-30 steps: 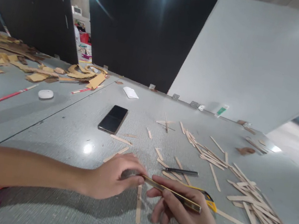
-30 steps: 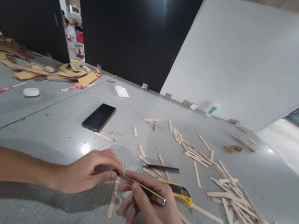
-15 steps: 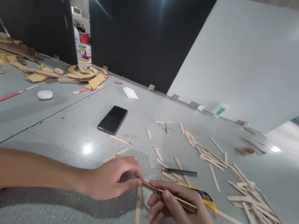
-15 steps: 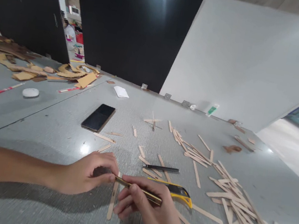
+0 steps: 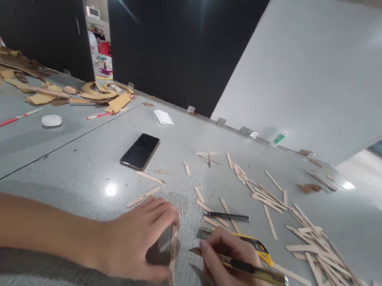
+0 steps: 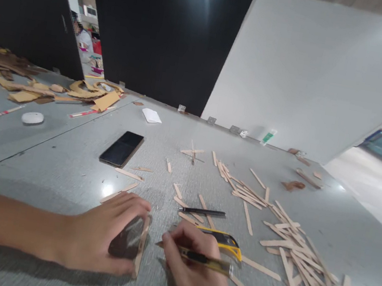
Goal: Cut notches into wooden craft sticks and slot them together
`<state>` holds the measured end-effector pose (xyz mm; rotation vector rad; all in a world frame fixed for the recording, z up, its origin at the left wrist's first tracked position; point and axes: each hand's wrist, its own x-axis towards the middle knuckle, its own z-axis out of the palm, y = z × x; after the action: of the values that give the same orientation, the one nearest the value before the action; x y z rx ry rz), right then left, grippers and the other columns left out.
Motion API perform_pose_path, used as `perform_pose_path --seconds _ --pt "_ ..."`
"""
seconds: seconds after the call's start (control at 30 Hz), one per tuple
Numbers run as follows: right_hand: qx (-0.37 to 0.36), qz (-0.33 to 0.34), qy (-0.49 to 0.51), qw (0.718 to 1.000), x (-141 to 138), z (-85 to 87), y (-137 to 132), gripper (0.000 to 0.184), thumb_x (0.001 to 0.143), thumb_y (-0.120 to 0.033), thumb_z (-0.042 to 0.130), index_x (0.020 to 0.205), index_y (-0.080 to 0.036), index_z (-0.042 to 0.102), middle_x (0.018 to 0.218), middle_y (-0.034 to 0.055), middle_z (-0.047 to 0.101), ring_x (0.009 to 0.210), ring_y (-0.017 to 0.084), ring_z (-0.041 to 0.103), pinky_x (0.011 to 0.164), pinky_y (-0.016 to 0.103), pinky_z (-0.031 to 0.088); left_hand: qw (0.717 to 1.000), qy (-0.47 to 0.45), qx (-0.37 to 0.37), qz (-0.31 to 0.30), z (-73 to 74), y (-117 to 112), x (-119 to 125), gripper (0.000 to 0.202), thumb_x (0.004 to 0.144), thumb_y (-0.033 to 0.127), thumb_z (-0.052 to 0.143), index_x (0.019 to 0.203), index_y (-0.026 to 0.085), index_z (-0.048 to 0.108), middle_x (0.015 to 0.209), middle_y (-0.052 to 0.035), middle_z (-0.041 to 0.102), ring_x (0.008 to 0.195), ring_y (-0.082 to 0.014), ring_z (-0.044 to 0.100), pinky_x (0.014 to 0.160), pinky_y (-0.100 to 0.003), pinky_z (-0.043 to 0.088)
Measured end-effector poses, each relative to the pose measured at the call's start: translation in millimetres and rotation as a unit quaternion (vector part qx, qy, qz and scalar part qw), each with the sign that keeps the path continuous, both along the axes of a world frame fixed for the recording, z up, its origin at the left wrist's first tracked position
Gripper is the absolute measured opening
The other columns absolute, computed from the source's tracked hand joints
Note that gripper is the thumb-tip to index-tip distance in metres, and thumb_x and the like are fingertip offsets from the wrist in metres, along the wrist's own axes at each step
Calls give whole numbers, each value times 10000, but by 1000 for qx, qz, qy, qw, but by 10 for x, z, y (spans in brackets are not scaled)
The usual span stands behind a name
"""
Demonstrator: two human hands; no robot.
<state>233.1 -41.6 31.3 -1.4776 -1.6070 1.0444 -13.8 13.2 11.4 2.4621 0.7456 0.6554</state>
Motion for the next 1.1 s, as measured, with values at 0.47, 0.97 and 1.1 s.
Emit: perform_pose_path --seconds 0.47,0.97,1.1 --pt "-19 3 -40 999 34 -176 14 475 1081 -584 525 772 -228 583 515 -57 593 443 107 546 469 224 434 972 151 65 -168 125 -167 -110 652 1086 433 490 1677 222 314 1745 -211 248 1622 -425 215 1285 -664 224" --pt "14 36 -137 990 -29 -225 -90 487 1134 -559 355 777 -262 504 534 -72 533 503 138 517 549 268 411 975 146 51 -162 32 -138 -94 697 1068 484 502 1677 206 306 1741 -243 232 1628 -435 167 1283 -702 184" --pt "37 22 -135 990 -62 -223 -78 471 1132 -527 352 757 -268 470 559 -72 501 514 142 488 538 270 398 971 154 71 -169 26 -139 -76 657 1083 416 467 1687 227 291 1716 -228 318 1627 -406 209 1279 -708 189"
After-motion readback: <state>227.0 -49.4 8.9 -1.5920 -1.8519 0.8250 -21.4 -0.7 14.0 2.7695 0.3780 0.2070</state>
